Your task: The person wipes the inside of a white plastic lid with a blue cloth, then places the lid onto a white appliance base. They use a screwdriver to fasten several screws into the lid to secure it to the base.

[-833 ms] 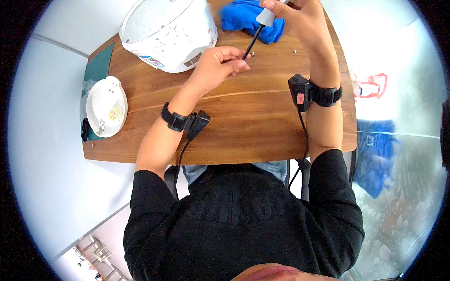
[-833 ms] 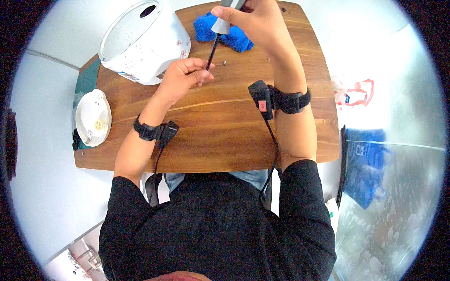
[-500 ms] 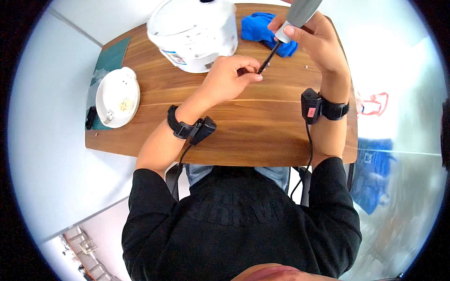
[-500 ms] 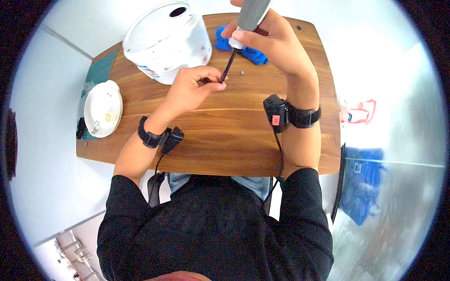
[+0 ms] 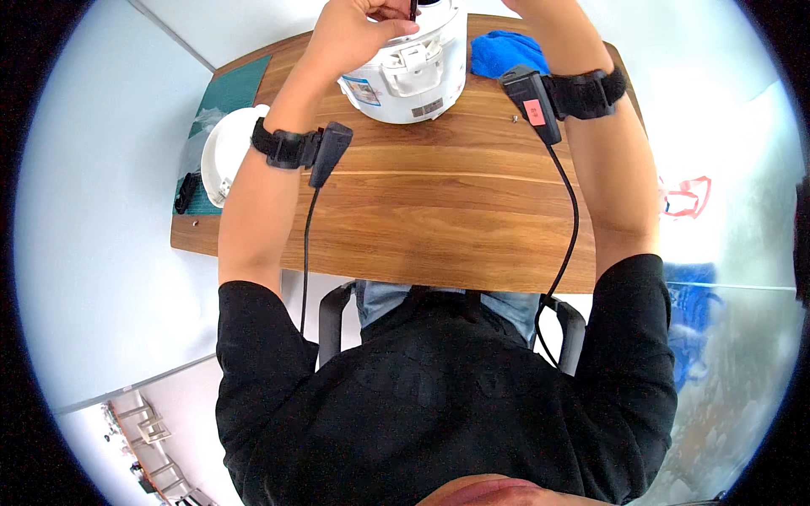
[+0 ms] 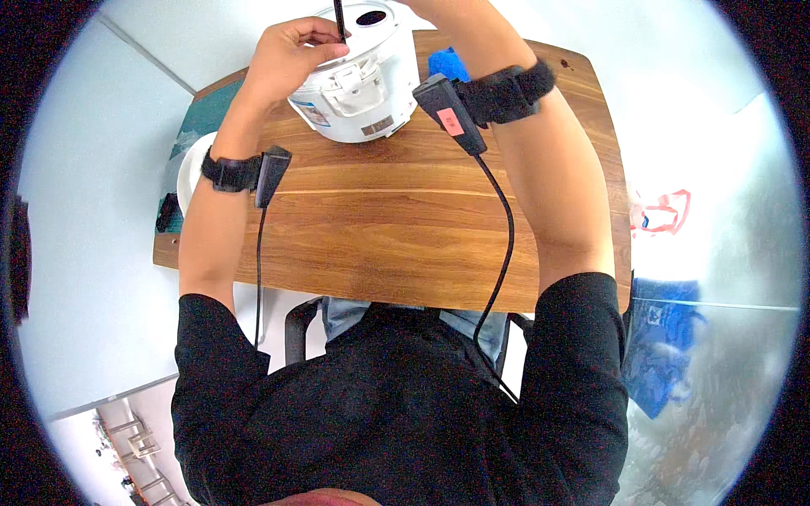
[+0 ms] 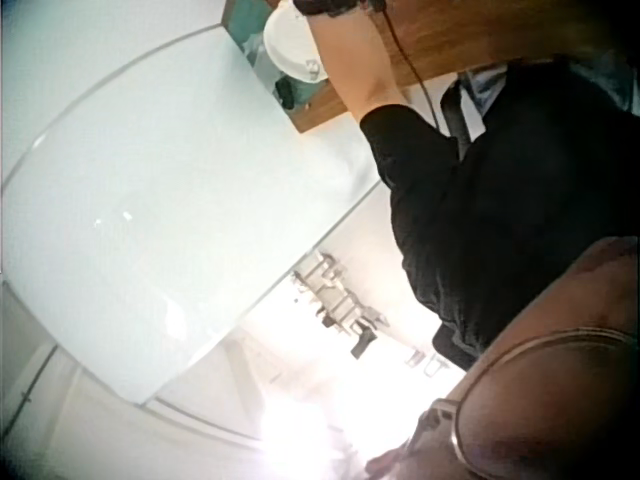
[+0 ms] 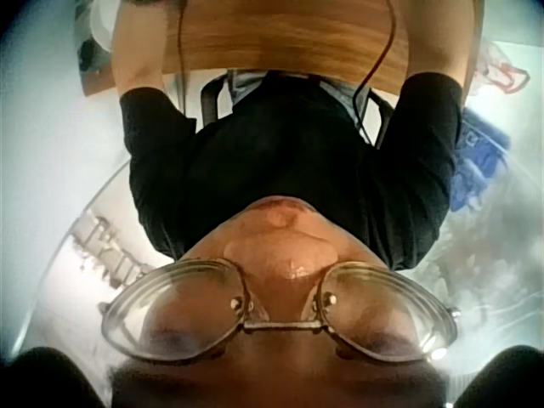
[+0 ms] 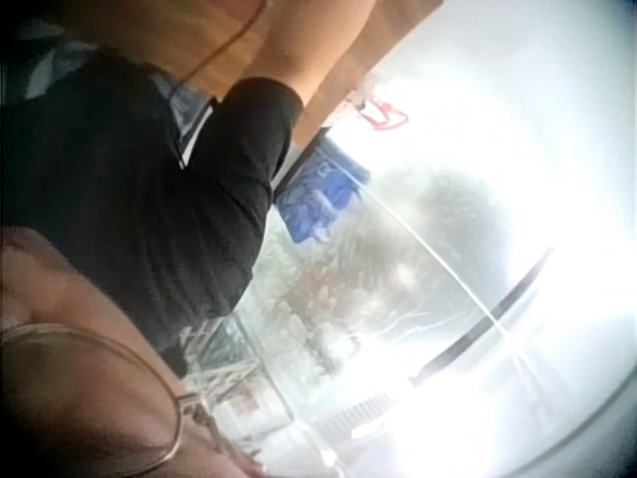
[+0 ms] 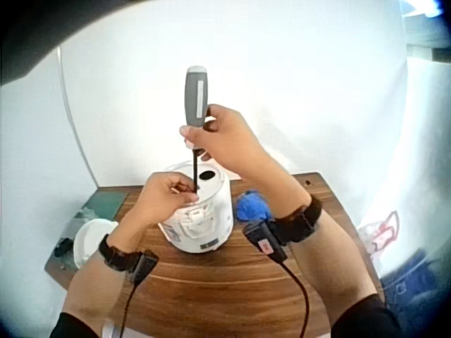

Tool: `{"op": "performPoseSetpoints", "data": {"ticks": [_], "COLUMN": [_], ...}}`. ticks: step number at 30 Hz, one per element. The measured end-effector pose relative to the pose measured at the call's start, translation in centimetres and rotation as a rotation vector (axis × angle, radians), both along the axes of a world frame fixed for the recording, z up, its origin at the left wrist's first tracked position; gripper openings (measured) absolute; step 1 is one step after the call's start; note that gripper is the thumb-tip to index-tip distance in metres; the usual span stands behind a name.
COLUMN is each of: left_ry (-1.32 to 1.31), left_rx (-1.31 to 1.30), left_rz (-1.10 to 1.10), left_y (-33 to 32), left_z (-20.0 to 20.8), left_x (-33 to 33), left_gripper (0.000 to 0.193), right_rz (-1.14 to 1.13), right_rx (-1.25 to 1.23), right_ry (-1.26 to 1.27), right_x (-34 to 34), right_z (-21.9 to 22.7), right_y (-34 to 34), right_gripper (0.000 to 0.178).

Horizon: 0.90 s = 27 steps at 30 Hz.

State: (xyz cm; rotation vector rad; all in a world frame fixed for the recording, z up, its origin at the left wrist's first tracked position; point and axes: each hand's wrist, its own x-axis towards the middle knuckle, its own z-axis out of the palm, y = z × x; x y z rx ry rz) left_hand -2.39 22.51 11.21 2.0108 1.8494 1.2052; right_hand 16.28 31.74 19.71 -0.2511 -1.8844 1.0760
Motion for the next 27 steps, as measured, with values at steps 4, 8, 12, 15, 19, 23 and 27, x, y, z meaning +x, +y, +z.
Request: {"op": "performPoseSetpoints", "data": {"ticks": [4, 8, 12, 15, 19, 23, 27], "left_ry": [0.032, 0.181, 0.332, 0.180, 0.175, 0.093, 0.039], "left_rx": [-0.072, -0.076, -0.132, -0.158, -0.149, -0.199, -0.221], "left_rz": [-0.030, -0.023, 0.011, -0.023, -0.019, 0.040, 0.045], "left_y": [0.2, 0.2, 0.0, -0.8, -1.0, -1.4, -1.4], "left_z": [-0.5, 0.2, 1.2, 3.0, 3.5, 4.1, 4.0], "left_x": [-1.4, -1.4, -1.0, 1.0, 1.1, 2.0, 2.0], "left_gripper": [0.022, 0.023, 0.025, 0.025, 0.023, 0.023, 0.024], "right_rz": [-0.020, -0.039, -0.080, -0.097, -0.127, -0.167, -0.149], "right_rx": [0.005, 0.013, 0.070, 0.112, 0.180, 0.178, 0.141], "right_ry": [-0.023, -0.034, -0.067, -0.075, -0.091, -0.120, -0.112], "right_x": [-1.6, -2.2, -2.2, -2.1, -2.0, -1.8, -1.7], "right_z": [-1.1, -1.4, -1.3, -1.1, -0.8, -0.5, -0.4], "right_y": [0.2, -0.1, -0.6, -1.0, -1.3, -2.0, -2.4], "right_gripper": [0.028, 0.028, 0.028, 0.029, 0.031, 0.033, 0.033]}}
